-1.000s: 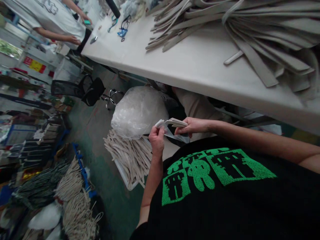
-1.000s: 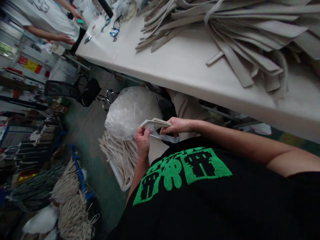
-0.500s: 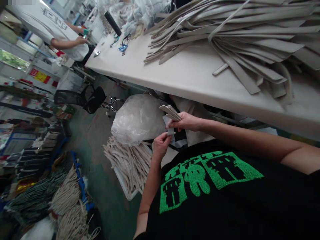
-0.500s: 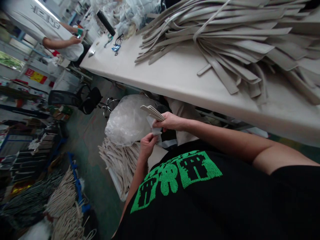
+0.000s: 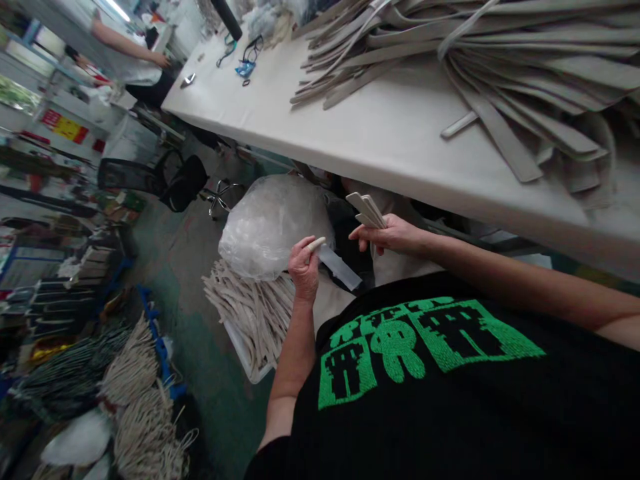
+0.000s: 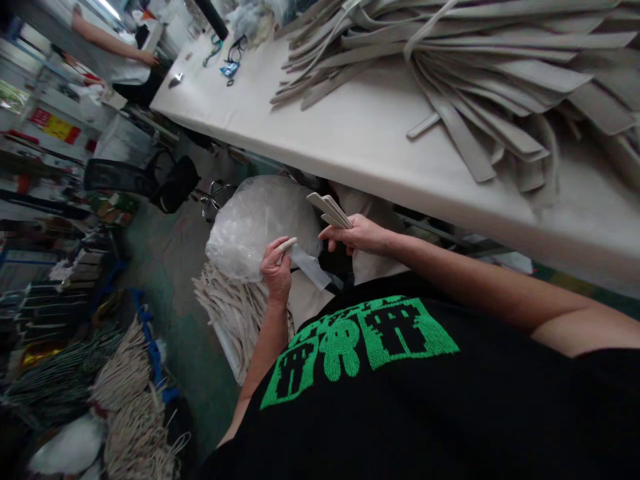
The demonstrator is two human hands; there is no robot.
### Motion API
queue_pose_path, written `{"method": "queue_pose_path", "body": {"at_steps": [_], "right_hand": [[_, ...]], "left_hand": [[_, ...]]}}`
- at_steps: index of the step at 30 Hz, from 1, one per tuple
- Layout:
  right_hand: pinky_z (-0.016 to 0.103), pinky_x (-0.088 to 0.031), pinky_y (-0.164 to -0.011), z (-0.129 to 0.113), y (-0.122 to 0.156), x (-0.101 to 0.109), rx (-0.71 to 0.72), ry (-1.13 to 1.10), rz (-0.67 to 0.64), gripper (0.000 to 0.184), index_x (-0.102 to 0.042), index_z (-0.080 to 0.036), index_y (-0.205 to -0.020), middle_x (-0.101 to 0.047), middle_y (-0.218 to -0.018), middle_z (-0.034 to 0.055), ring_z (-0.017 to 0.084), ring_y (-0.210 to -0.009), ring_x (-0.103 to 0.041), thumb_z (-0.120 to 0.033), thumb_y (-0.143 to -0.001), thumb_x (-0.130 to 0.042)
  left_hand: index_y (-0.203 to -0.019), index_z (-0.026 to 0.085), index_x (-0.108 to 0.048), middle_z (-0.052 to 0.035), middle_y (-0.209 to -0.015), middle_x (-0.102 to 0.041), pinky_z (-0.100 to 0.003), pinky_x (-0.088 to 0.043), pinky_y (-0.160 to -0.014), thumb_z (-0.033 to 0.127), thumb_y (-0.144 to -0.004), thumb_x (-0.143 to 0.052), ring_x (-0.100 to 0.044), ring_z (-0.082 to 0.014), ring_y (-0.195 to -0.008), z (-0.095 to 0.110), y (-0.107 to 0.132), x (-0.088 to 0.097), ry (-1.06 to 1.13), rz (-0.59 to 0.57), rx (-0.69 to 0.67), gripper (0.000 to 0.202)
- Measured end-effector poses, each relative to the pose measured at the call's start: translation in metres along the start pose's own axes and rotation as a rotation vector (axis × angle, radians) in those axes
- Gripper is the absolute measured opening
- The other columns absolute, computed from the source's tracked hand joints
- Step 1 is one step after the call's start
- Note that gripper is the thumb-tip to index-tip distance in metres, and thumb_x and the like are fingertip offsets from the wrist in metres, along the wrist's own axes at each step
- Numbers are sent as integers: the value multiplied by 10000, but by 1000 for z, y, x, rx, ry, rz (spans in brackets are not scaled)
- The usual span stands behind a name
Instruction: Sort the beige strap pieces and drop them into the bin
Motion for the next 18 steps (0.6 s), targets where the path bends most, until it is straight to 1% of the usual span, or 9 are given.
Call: {"method": "queue_pose_path", "body": {"at_steps": [3,5,7,10,12,14,15,16,18], "right_hand": [[234,-396,-449,9,-17,-16,-86,88,-76,511,-737,-143,-931,-610,-612,-1,119,-537,-502,-586,-676,-751],[229,-373,-438,14,-23,-31,-130,107,-136,436,-717,-153,-834,-565,-546,-26,108,-494,-479,-541,-643,-763],[227,-355,-431,17,-26,-41,-133,94,-156,348,-670,-165,-718,-528,-504,-42,96,-462,-454,-484,-620,-767],[223,-336,-425,16,-27,-40,-110,53,-109,292,-595,-178,-629,-497,-483,-50,85,-443,-429,-423,-627,-754],[220,-341,-429,12,-28,-30,-95,14,-32,275,-582,-180,-637,-498,-490,-48,86,-448,-434,-396,-652,-752],[218,-351,-429,7,-29,-18,-84,-20,49,266,-579,-176,-637,-501,-495,-43,86,-449,-435,-365,-672,-763],[217,-355,-426,5,-30,-13,-81,-30,77,258,-583,-173,-639,-505,-498,-40,86,-448,-436,-348,-680,-768],[215,-359,-424,2,-30,-9,-81,-35,97,246,-591,-169,-643,-510,-501,-37,86,-448,-439,-330,-690,-770],[211,-362,-417,0,-32,-4,-84,-37,131,218,-604,-162,-647,-520,-507,-31,86,-446,-443,-293,-711,-766]], "left_hand": [[-1084,252,-745,-57,-1126,-697,-345,-473,-986,262,-910,-596,-626,-184,-1074,1,0,-9,6,-25,-23,228],[-1064,248,-750,-59,-1118,-699,-353,-470,-989,269,-905,-603,-628,-190,-1072,-2,0,-14,4,-32,-19,217],[-1028,242,-757,-62,-1095,-704,-363,-473,-984,283,-902,-602,-632,-197,-1063,-6,-1,-17,9,-46,4,204],[-1031,238,-751,-68,-1137,-696,-386,-447,-1036,327,-875,-639,-617,-209,-1112,-7,-4,-14,30,-43,70,211],[-1043,239,-741,-69,-1157,-691,-396,-422,-1073,386,-854,-672,-608,-212,-1138,1,-8,-3,97,30,173,248],[-1021,244,-739,-71,-1111,-705,-403,-450,-1044,487,-857,-657,-634,-214,-1093,19,-10,6,302,66,321,305],[-999,248,-741,-76,-1076,-714,-409,-480,-1006,559,-857,-628,-651,-223,-1059,33,-10,8,444,35,387,361],[-987,254,-743,-86,-1052,-720,-419,-510,-960,641,-842,-594,-666,-239,-1031,52,-9,7,589,-32,436,440],[-1009,277,-744,-107,-1024,-724,-447,-552,-867,810,-746,-542,-678,-294,-1015,96,-3,8,800,-206,457,628]]}}
Point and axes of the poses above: each hand's wrist, its own y-axis away from the middle knuckle, its own x-axis out of the back of the hand, z = x × y, the point moved 7 cm from there along -y, towards the middle knuckle
